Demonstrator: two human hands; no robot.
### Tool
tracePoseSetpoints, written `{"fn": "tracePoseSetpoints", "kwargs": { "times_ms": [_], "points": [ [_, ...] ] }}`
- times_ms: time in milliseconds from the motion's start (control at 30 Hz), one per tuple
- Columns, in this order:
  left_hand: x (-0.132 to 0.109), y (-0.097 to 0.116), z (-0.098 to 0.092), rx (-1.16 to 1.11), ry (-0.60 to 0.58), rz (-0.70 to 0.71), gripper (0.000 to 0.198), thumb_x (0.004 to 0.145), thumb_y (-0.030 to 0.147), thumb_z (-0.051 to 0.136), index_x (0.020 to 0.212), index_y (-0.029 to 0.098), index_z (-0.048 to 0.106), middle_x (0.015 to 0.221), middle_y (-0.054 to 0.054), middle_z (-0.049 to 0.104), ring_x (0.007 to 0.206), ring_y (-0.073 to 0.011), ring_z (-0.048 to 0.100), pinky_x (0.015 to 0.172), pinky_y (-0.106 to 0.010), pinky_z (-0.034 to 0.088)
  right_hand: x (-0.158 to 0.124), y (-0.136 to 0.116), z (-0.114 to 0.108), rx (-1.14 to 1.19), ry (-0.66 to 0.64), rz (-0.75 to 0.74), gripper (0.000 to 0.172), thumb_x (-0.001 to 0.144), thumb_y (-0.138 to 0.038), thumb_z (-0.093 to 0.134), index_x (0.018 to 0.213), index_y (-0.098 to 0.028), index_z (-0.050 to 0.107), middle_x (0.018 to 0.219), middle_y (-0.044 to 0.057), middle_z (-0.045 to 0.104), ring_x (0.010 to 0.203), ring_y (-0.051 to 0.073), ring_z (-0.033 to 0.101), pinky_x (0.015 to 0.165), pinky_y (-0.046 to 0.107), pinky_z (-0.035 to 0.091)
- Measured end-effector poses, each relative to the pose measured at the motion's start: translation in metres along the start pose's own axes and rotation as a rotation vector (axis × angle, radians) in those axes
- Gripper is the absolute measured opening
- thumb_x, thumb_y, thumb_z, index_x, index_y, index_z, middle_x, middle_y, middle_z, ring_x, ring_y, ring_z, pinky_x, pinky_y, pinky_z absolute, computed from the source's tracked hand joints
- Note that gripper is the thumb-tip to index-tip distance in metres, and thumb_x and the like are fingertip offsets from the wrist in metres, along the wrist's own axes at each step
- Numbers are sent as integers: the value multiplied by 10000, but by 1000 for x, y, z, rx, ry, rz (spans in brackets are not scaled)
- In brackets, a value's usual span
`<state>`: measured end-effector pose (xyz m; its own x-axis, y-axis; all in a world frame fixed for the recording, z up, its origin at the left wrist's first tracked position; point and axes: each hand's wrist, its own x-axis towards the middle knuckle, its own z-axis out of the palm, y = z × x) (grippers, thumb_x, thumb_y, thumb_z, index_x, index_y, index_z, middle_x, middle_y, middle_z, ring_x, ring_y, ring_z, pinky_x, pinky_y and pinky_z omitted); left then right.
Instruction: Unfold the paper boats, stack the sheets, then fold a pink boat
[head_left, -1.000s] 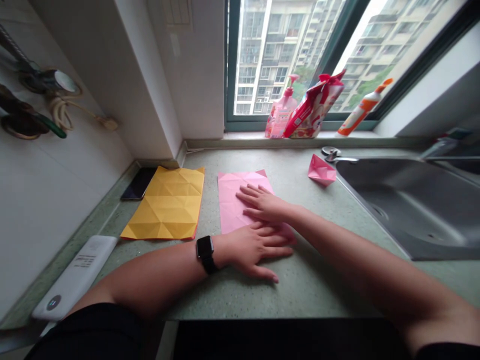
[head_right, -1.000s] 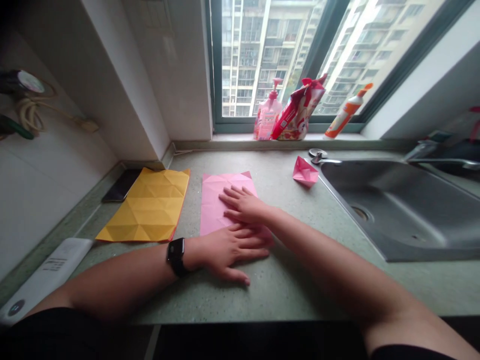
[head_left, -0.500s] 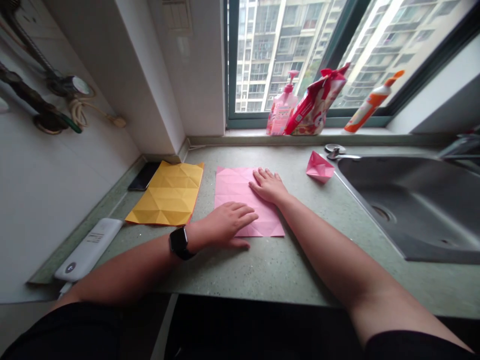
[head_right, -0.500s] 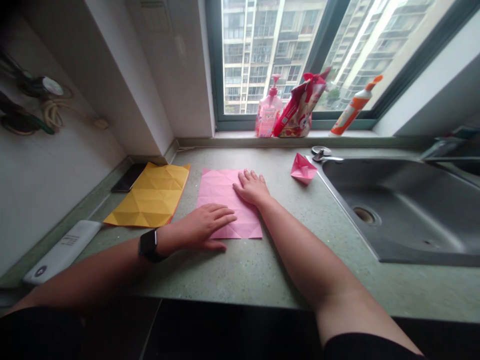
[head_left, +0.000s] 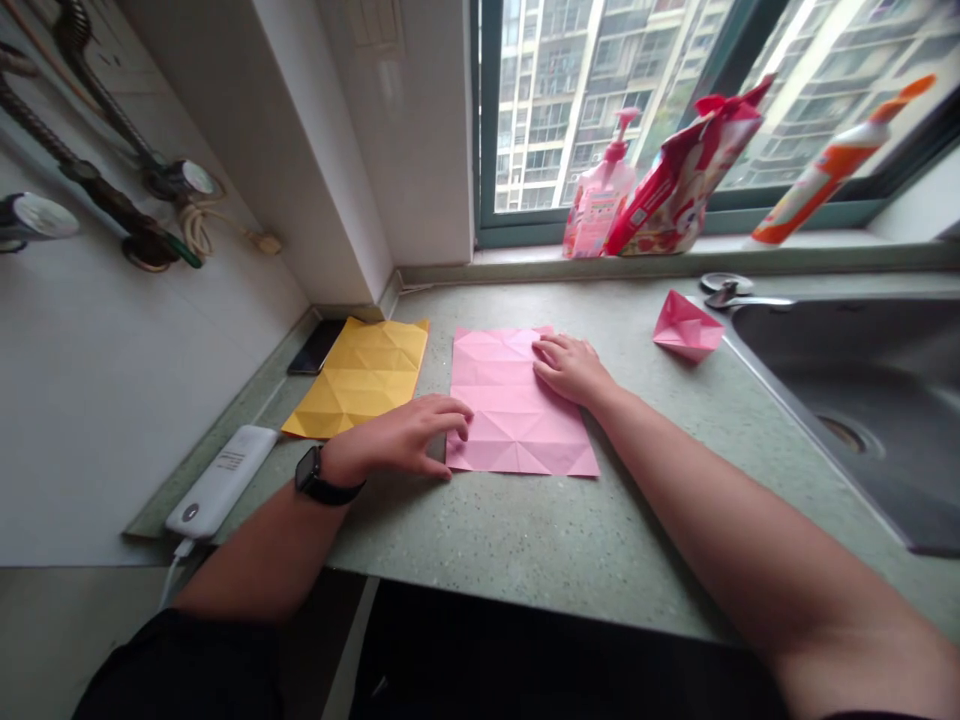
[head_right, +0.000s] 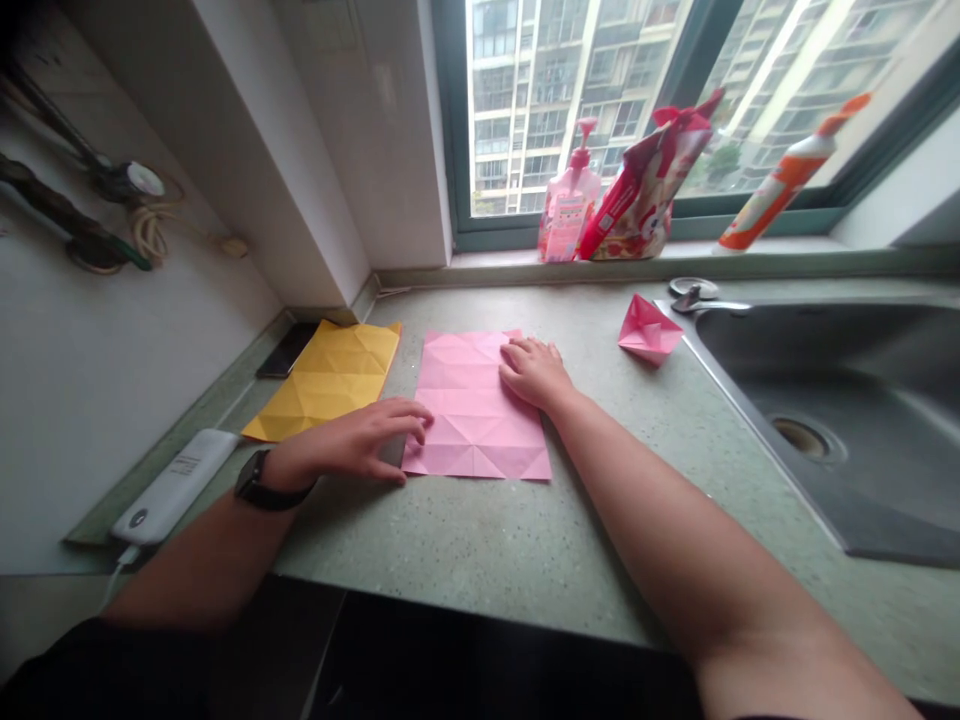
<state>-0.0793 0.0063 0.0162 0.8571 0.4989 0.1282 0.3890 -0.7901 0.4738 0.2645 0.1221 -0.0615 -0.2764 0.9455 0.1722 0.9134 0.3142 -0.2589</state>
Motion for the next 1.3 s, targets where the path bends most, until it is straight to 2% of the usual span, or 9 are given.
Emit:
{"fn": "tracePoseSetpoints", "kwargs": {
  "times_ms": [133,267,467,667,900,1000,1167,1233,1300],
  "points": [
    [1,-5,-2,-44,41,25,118,937,172,765,1049,202,743,1418,-142,685,1310,-280,659,1146,-430,529,-1,-2,-4,-10,-22,9,553,1054,-439,468,1528,-238,668,1686,129,550,1559,413,466,1287,715,321],
    [5,-7,1,-57,82,41,25,989,183,713,981,190,736,1340,-147,715,1227,-263,695,1091,-423,557,-2,-3,-6,-12,-27,11,546,1052,-437,482,1520,-237,679,1679,128,559,1560,410,470,1285,688,339],
    [5,-3,-2,-148,134,39,112,1036,145,624,1065,194,721,1235,-126,754,1148,-231,723,1023,-395,587,-5,1,-7,2,-40,-27,543,1045,-457,519,1523,-255,682,1653,123,590,1569,402,462,1289,653,355],
    [0,7,-16,-264,221,-69,116,1054,222,627,1086,183,731,1056,-81,782,979,-193,738,900,-317,589,-20,-8,-18,-47,-150,-64,623,1034,-581,590,1583,-287,619,1733,113,492,1611,430,406,1299,663,349],
    [-1,8,-16,-481,393,-144,247,1028,410,721,957,176,684,884,-50,718,821,-172,702,779,-294,588,-47,-23,-55,-14,-269,-248,666,936,-644,701,1469,-245,730,1578,169,649,1478,439,564,1247,659,405],
    [1,3,-10,-639,495,-210,376,1003,546,748,988,185,646,824,-18,662,718,-145,671,664,-255,569,-62,-22,-64,168,-175,-260,657,1023,-742,483,1307,-257,823,1445,149,747,1408,405,631,1231,633,436],
    [10,-4,-1,-655,712,-376,427,944,589,789,988,208,601,830,12,627,670,-126,643,577,-220,560,-85,-14,-67,730,-5,-18,1044,1020,-854,13,1256,-250,831,1256,134,827,1251,356,745,1112,561,565],
    [13,-4,1,-557,792,-438,371,963,551,758,986,216,600,845,10,633,697,-138,662,589,-228,574,-91,-13,-67,824,23,-24,1015,994,-915,100,1194,-252,842,1190,132,842,1206,364,762,1075,549,587],
    [15,-4,3,-420,829,-489,291,989,494,712,976,222,608,854,5,651,721,-150,683,607,-236,575,-93,-14,-66,817,52,-39,832,975,-924,368,1073,-254,850,1090,116,852,1102,352,783,1008,510,607]
  ]
}}
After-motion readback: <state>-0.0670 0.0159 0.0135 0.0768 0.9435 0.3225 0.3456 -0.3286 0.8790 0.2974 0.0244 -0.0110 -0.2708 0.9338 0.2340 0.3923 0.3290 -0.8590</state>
